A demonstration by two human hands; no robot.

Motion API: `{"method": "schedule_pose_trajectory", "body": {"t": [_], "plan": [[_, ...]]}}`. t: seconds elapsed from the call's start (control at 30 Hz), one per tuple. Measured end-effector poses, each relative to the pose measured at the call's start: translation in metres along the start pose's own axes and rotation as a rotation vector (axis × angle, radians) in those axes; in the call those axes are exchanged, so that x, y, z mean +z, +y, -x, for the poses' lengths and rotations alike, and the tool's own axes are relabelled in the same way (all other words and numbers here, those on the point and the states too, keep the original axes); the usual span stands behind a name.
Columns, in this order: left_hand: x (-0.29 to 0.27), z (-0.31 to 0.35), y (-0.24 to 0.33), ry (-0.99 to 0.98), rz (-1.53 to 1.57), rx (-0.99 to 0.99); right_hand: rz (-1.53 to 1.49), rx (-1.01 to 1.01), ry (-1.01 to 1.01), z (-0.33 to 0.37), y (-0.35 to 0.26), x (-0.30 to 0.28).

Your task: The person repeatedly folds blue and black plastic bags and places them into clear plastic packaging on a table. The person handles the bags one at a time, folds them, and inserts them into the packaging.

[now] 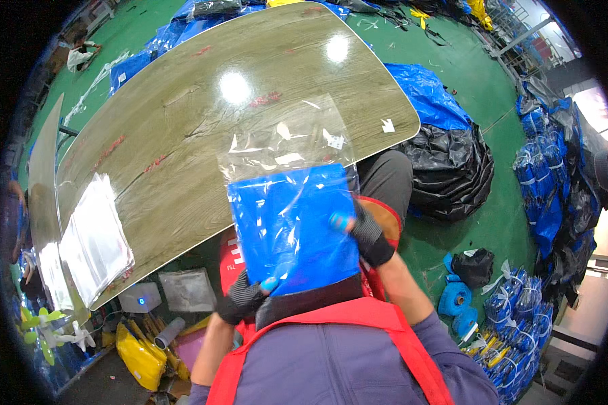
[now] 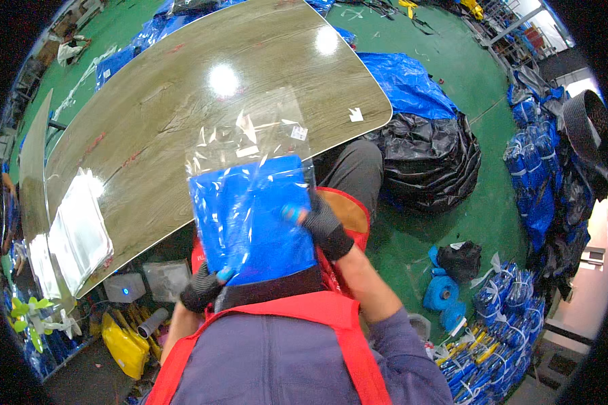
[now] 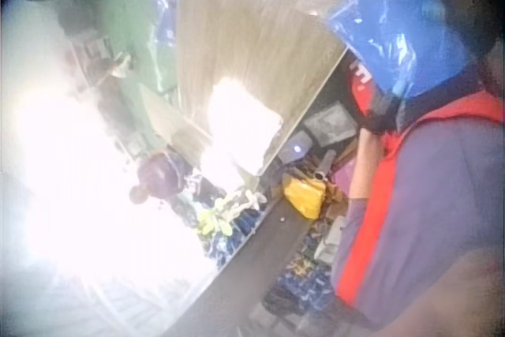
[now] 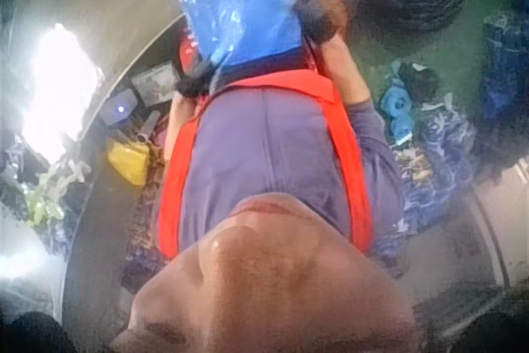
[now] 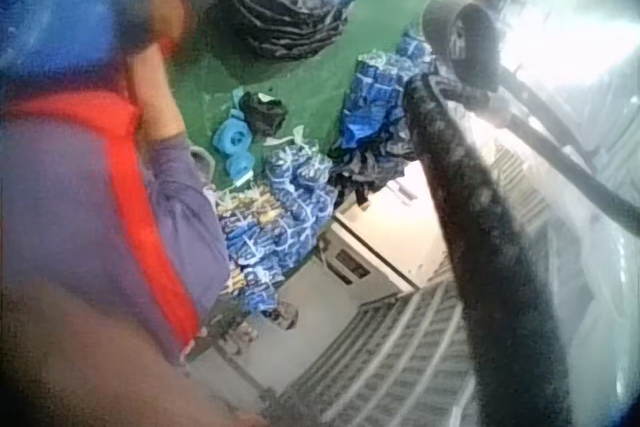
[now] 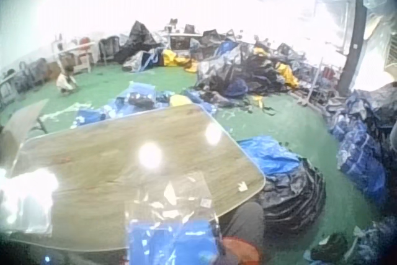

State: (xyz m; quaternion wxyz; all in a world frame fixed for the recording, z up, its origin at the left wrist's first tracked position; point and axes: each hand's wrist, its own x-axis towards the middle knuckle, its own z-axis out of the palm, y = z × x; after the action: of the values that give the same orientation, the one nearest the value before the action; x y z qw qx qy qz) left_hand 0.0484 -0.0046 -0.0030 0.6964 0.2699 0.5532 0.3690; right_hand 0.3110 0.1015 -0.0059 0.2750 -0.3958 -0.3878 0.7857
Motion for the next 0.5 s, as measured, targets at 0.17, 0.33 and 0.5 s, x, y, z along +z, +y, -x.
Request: {"method": "schedule_pose_trajectory", "body": {"t": [0.17,0.33,0.5], "plan": [[-0.025,-0.005,0.011,0.247,0.194,0.383,0.093,0.008,-0.22,0.016,-0.005,0.03],[-0.017,-0.014,0.006,0.216,0.009,0.144,0.125,-0.007,-0.104,0.013,-0.031,0.028],[-0.024,-0.001,0.014,-0.016,0.03,0.216,-0.12,0.009,-0.058,0.01,-0.025,0.026]]}}
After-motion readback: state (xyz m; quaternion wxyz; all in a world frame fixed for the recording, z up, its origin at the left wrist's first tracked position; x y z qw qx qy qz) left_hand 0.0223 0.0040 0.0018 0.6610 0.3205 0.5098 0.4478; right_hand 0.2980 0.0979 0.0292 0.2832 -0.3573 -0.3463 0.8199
